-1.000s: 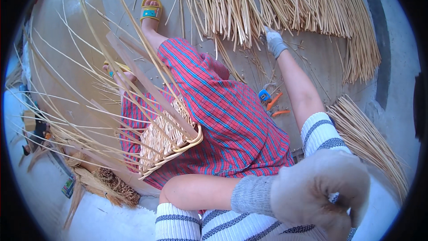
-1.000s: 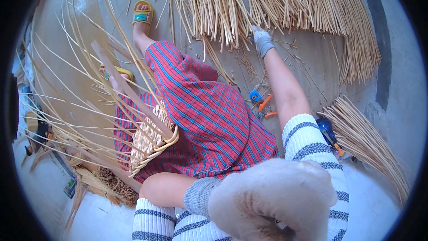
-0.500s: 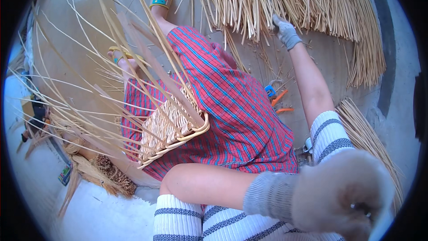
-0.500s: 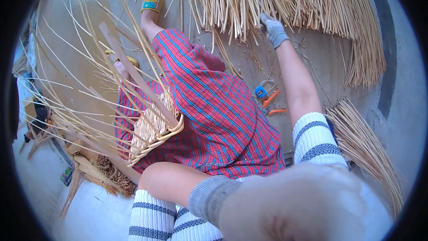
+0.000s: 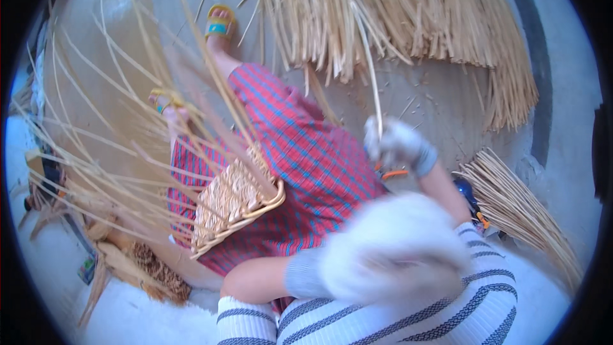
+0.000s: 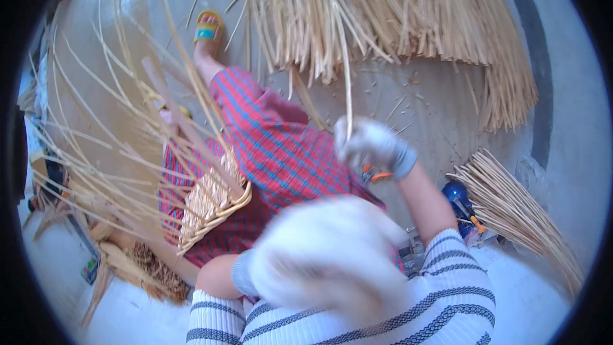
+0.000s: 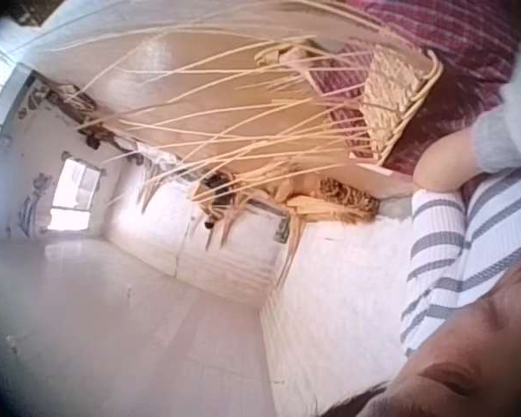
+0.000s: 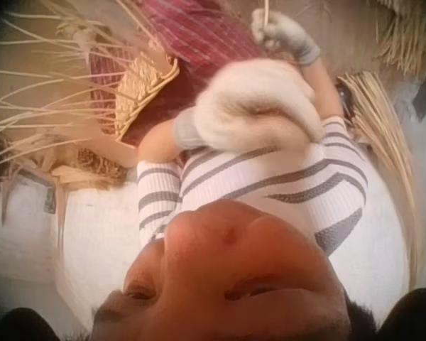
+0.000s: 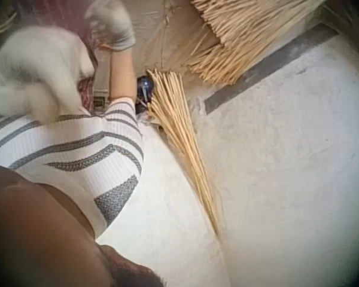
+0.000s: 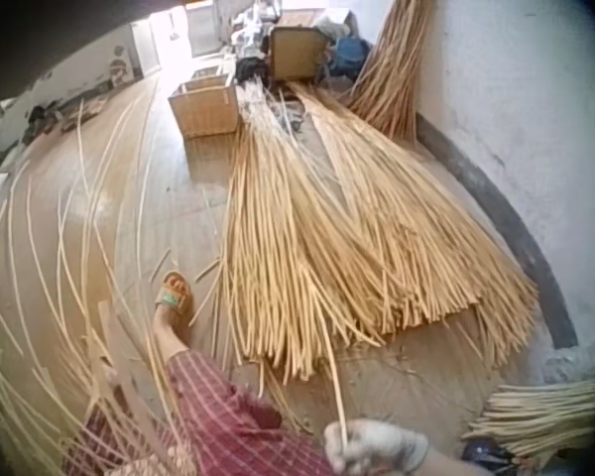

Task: The person is weaving a wicker basket using long straw or reed materials.

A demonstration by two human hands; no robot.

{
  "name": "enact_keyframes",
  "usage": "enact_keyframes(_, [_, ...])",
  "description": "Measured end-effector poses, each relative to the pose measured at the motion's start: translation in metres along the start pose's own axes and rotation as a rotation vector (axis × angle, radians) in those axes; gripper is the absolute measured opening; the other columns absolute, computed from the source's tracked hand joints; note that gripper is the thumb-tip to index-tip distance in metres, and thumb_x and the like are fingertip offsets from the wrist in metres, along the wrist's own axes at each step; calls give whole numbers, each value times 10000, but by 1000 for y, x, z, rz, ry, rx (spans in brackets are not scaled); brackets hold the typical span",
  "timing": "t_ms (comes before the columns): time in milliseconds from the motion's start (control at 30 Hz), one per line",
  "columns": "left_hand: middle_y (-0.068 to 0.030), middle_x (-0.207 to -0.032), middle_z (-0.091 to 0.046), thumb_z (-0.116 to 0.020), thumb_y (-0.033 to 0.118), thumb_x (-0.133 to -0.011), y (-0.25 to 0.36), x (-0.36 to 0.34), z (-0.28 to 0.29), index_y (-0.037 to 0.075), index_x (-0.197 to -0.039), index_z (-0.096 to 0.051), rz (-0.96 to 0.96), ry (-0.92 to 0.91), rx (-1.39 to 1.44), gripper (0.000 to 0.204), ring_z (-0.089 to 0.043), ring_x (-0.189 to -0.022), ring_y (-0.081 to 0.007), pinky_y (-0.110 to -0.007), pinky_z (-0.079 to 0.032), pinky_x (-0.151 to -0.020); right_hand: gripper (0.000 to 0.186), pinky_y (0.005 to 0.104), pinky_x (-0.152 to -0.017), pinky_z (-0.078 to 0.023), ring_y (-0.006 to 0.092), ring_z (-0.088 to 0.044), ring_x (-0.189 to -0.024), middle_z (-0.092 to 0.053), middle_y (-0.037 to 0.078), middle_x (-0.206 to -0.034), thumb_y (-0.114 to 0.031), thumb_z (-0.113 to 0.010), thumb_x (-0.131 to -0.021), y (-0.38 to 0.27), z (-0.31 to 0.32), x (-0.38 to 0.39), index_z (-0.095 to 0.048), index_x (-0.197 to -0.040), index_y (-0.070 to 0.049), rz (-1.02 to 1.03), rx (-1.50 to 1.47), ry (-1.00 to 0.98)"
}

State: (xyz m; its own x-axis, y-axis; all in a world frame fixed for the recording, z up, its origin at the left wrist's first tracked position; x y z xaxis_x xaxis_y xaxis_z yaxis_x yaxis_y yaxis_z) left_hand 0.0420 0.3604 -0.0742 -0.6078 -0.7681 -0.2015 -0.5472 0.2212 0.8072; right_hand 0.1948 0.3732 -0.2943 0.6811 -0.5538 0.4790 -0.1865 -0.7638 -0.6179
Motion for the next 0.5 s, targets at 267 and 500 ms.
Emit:
enact_keyframes(267, [-39,-907,-571,-514,96,-986,-38,61,49,-17,-1414,-397,654,633,205,458,-554,-697,-97,-215,-445,-569,254,307,-630,-536,153,-656,-709,-656,63,-803,-265,-667,-926,6,-229,38,-610,-956,-19,-4,288,-587])
enact_keyframes(500, [-109,-938,-684,-542,206,-1014,105,149,35,-44,-1080,-630,103,1135,-618,273,-578,-586,-111,-224,-422,-463,241,354,-820,-535,178,-653,-969,-682,90,-1043,-253,-581,-978,-70,-33,-23,-663,-1077,-48,680,683,116])
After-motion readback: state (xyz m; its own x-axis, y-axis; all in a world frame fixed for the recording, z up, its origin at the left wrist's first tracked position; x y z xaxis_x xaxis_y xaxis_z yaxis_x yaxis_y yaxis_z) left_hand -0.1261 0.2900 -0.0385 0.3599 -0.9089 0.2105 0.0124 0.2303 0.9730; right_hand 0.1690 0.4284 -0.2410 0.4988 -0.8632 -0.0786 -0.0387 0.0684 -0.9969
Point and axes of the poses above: each hand's wrist, its own x-axis away from the middle knuckle, its own z-axis out of the back of the hand, y = z × x, the point moved 5 cm from there along -x, towards the middle knuckle
